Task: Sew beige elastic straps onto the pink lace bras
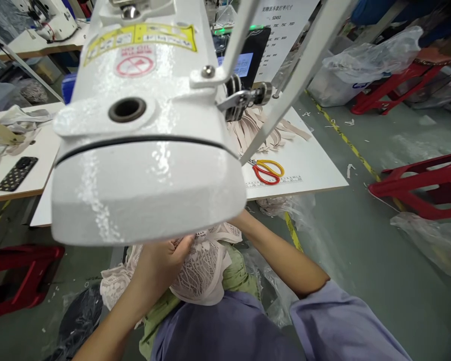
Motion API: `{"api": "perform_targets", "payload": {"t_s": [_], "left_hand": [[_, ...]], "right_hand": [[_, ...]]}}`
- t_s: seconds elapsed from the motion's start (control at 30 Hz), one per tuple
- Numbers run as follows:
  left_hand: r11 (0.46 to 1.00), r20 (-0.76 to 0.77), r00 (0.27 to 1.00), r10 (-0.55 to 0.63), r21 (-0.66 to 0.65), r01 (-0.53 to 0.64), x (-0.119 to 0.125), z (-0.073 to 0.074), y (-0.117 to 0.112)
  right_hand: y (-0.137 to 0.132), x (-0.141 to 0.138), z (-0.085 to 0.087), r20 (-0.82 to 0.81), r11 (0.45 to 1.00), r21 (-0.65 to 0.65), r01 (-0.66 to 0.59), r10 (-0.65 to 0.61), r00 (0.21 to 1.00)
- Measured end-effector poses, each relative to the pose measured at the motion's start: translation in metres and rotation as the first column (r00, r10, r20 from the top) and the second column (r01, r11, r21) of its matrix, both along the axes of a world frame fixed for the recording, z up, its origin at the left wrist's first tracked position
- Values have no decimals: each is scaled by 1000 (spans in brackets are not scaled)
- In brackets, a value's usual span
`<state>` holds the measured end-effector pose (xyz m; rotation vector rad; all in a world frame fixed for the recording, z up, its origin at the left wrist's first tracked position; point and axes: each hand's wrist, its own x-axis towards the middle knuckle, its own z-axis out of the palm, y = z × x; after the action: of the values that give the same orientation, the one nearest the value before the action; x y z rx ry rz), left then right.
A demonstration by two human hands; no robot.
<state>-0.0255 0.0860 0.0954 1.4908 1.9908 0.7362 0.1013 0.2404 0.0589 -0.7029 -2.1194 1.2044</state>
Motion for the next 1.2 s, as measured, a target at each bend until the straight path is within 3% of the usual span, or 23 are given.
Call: {"api": "perform_targets", "payload": {"t_s": [0.27,0.4,0.57,0.73,0.93,1.07,1.2], "left_hand": [[999,-56,998,-36,24,37,0,3,0],[1000,-174,984,-21,20,24,-2,1,-7],[990,-250,967,38,142,-2,-4,-7,-22],[974,-226,967,118,216,-69,-5,-18,-32],[971,-194,975,108,231,-61,-5,-27,-33],[977,-181,977,109,202,-72,-4,-27,-33],[973,-145,970,197,151,-175,-3,-31,-33]], "right_hand": [[0,-1,1,4,995,-101,21,-21,1000],[1,-4,-5,-96,993,-120,-11,0,995],[-3,-5,-10,-178,993,-117,3,-24,984],[-8,-5,-9,-181,998,-48,48,-56,982],[-10,-4,-12,-196,997,-22,73,-76,978],[-9,-3,-15,-180,997,-33,70,-75,981],[-8,-2,-15,-164,996,-38,76,-81,983]]}}
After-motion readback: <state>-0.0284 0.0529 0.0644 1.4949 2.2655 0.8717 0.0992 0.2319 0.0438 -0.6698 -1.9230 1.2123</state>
